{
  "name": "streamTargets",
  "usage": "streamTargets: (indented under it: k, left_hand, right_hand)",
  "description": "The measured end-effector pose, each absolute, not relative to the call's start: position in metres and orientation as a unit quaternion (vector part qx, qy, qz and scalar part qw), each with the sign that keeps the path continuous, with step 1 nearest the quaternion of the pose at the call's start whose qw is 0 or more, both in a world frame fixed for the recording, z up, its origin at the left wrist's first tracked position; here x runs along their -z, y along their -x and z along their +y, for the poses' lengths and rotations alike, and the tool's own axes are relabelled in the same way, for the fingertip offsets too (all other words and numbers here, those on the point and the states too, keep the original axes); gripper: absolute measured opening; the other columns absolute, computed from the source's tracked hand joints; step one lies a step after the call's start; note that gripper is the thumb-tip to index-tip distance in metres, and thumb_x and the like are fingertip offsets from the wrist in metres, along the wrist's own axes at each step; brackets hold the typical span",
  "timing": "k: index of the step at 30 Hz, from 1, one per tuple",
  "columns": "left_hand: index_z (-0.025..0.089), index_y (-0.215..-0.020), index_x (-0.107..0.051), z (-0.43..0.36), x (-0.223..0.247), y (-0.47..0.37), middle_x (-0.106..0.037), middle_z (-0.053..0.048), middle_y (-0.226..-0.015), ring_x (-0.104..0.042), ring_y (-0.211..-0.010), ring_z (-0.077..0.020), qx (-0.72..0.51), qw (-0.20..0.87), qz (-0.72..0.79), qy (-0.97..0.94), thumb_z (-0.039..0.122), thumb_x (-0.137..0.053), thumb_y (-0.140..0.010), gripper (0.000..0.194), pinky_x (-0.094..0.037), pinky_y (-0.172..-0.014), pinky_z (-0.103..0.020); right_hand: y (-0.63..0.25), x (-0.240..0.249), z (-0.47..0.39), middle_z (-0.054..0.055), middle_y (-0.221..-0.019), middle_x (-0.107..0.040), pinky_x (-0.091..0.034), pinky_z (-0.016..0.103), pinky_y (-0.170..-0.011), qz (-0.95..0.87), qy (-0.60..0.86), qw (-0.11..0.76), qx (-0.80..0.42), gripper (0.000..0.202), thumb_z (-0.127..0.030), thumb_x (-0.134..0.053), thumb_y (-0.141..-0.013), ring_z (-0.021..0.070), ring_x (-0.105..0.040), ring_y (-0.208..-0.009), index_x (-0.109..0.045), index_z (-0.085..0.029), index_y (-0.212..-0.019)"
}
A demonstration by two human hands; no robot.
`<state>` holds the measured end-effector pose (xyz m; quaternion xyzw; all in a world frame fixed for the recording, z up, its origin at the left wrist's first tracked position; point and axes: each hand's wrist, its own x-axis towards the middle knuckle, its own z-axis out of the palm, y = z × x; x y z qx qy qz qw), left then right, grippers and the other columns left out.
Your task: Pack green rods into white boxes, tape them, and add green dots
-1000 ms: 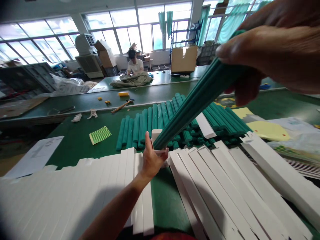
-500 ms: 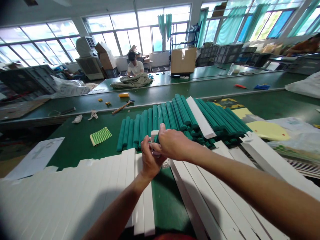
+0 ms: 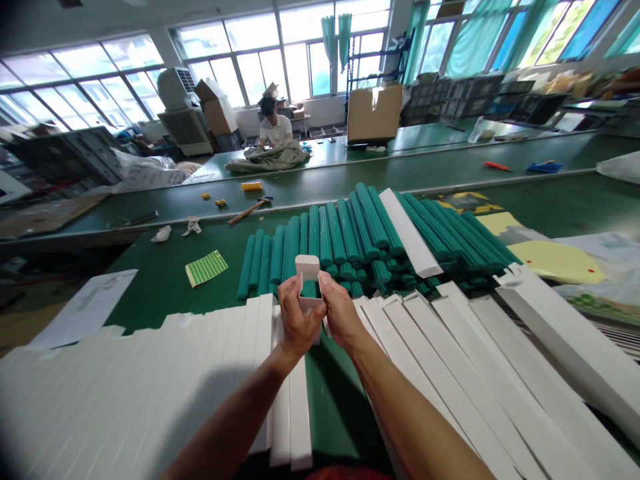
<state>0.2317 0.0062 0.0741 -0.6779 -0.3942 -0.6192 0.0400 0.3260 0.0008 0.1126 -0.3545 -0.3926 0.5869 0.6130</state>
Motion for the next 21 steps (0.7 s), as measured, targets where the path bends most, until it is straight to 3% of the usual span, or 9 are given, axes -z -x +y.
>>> streamTargets:
  k: [2,6,12,15,18,21]
  left_hand:
    - [0.014,-0.131,-0.042,0.006,-0.076,-0.227,-0.051,-0.016,-0.115,-0.054,-0.11,-0.0258,0.614,0.039,-0.387,0.687,0.051,-0.053,-0.09,0.056,-0.05,-0.089,-0.044]
    - [0.014,-0.126,-0.048,0.006,-0.082,-0.215,-0.053,-0.016,-0.115,-0.054,-0.112,-0.026,0.6,-0.008,-0.385,0.702,0.056,-0.04,-0.094,0.054,-0.051,-0.087,-0.042]
    - [0.018,-0.102,-0.059,0.007,-0.094,-0.205,-0.058,-0.009,-0.104,-0.057,-0.105,-0.02,0.603,-0.113,-0.427,0.664,0.037,-0.04,-0.098,0.027,-0.048,-0.089,-0.036]
    - [0.019,-0.094,-0.058,0.007,-0.098,-0.203,-0.058,-0.007,-0.1,-0.058,-0.101,-0.0192,0.597,-0.134,-0.434,0.661,0.034,-0.043,-0.097,0.022,-0.048,-0.089,-0.035]
    - [0.02,-0.115,-0.052,0.008,-0.098,-0.203,-0.059,-0.008,-0.106,-0.06,-0.099,-0.0181,0.62,-0.165,-0.44,0.629,0.036,-0.045,-0.096,0.026,-0.05,-0.085,-0.033]
    - [0.02,-0.141,-0.03,0.009,-0.098,-0.202,-0.058,-0.011,-0.115,-0.062,-0.1,-0.0171,0.619,-0.18,-0.438,0.627,0.035,-0.047,-0.096,0.05,-0.052,-0.083,-0.031]
  right_hand:
    - [-0.316,-0.112,0.004,0.004,-0.104,-0.07,-0.049,0.031,-0.088,-0.362,0.347,0.635,-0.588,0.036,-0.05,-0.066,-0.076,0.0209,-0.062,-0.101,-0.069,-0.02,-0.097]
    - [-0.307,-0.118,0.015,0.001,-0.083,-0.068,-0.049,0.028,-0.073,-0.333,0.347,0.664,-0.572,0.024,-0.043,-0.066,-0.077,0.017,-0.06,-0.077,-0.067,-0.019,-0.08]
    - [-0.303,-0.125,0.024,0.001,-0.081,-0.068,-0.045,0.026,-0.072,-0.377,0.349,0.645,-0.566,0.017,-0.029,-0.062,-0.074,0.0166,-0.058,-0.076,-0.068,-0.018,-0.084]
    - [-0.3,-0.124,0.026,-0.002,-0.078,-0.067,-0.043,0.025,-0.072,-0.411,0.36,0.644,-0.535,0.015,-0.022,-0.058,-0.073,0.015,-0.056,-0.073,-0.067,-0.019,-0.084]
    - [-0.295,-0.121,0.028,-0.002,-0.08,-0.067,-0.044,0.026,-0.073,-0.424,0.384,0.664,-0.482,0.019,-0.02,-0.056,-0.073,0.0148,-0.056,-0.074,-0.069,-0.021,-0.087]
    - [-0.293,-0.119,0.03,0.0,-0.078,-0.067,-0.046,0.029,-0.076,-0.414,0.373,0.697,-0.452,0.012,-0.019,-0.056,-0.071,0.0166,-0.058,-0.076,-0.068,-0.02,-0.073]
